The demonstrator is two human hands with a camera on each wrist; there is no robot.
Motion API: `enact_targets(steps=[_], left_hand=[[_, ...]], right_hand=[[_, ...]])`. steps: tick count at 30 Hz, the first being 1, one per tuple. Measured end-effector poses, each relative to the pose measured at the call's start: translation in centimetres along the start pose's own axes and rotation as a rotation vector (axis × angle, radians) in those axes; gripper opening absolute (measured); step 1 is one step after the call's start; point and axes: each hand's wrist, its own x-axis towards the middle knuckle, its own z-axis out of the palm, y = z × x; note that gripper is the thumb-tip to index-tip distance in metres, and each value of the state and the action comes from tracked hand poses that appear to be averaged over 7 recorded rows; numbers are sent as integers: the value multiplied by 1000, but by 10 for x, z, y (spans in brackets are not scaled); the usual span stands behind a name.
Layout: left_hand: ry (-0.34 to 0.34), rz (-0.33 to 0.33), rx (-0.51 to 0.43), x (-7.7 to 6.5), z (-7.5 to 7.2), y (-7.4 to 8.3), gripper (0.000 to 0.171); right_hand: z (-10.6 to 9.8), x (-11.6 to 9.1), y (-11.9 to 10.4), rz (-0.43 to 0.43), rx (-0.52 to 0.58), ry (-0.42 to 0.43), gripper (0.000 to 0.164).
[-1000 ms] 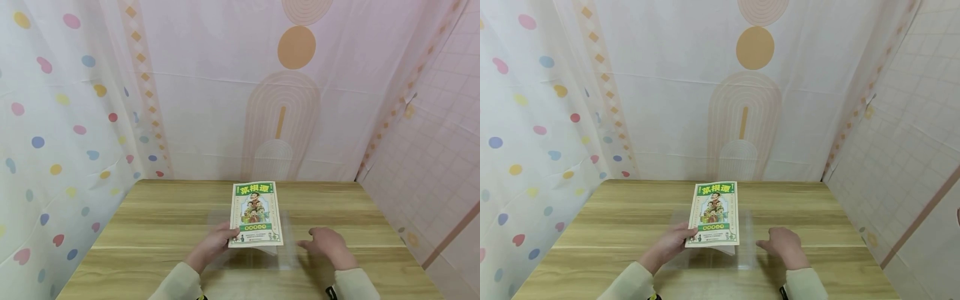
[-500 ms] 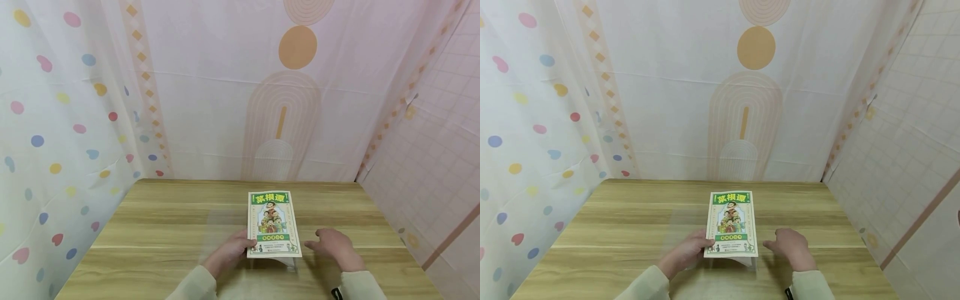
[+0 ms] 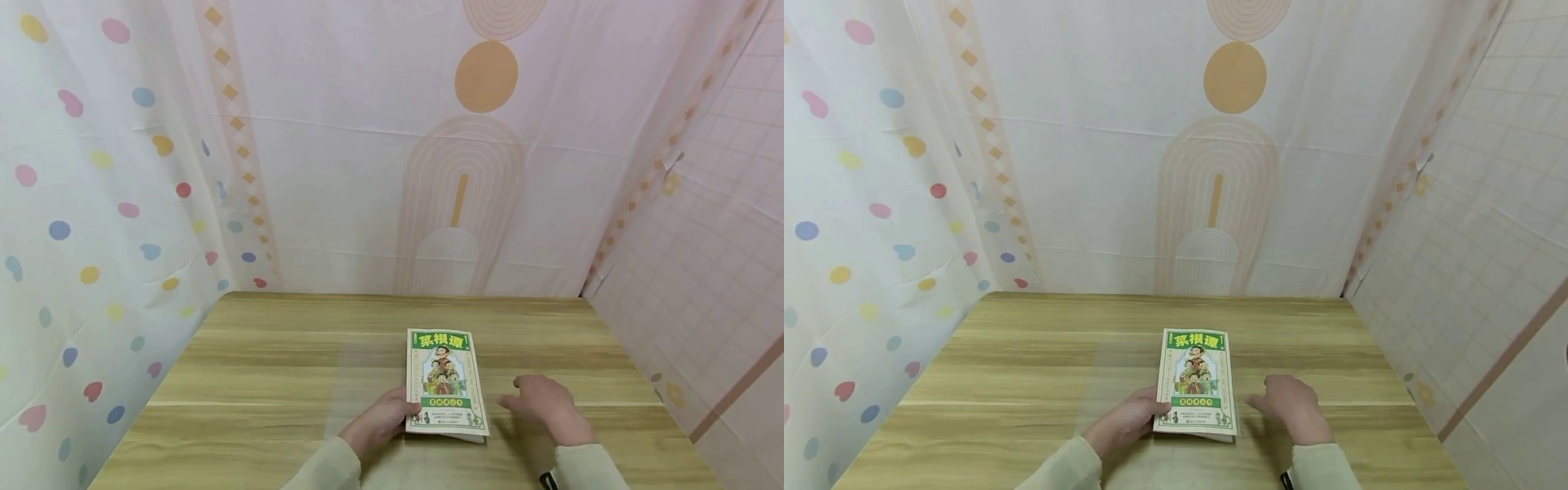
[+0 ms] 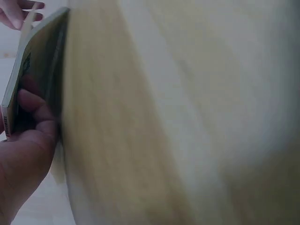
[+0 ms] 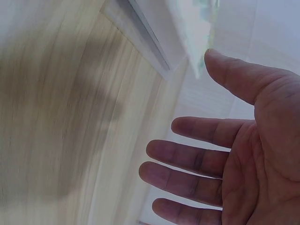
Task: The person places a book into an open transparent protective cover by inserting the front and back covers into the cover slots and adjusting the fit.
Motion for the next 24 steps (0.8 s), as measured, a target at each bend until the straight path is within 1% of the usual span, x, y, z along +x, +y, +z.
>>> enact_targets(steps=[4, 5, 6, 9, 11, 13, 15, 17, 20, 22, 24], left_hand=[[-13, 33, 15, -1, -4, -5, 38], [-13, 43, 30, -1, -5, -5, 39], [-10, 55, 52, -2, -5, -5, 39], [21, 101, 171, -6, -6, -2, 40], [58, 116, 280, -8, -5, 1, 40], [97, 133, 407, -11, -5, 4, 39], [145, 171, 567, -14, -5, 8, 36], [204, 208, 732, -17, -6, 13, 37], [268, 272, 933, -21, -9, 20, 41], [263, 304, 1017, -23, -13, 23, 47], [219, 326, 1103, -25, -16, 24, 52]], right_hand=[[-2, -5, -9, -5, -35, 40, 56], [-3, -7, -12, -4, -41, 48, 56], [-4, -8, -14, -2, -48, 56, 56], [-6, -13, -22, 2, -77, 73, 57], [-5, -13, -23, -1, -80, 68, 57], [-3, -13, -24, -6, -85, 64, 56], [-2, -12, -25, -13, -91, 64, 54], [-1, -12, -26, -19, -97, 65, 53], [1, -10, -28, -24, -98, 63, 52], [1, -9, -29, -27, -98, 63, 52], [2, -8, -30, -33, -97, 62, 52]])
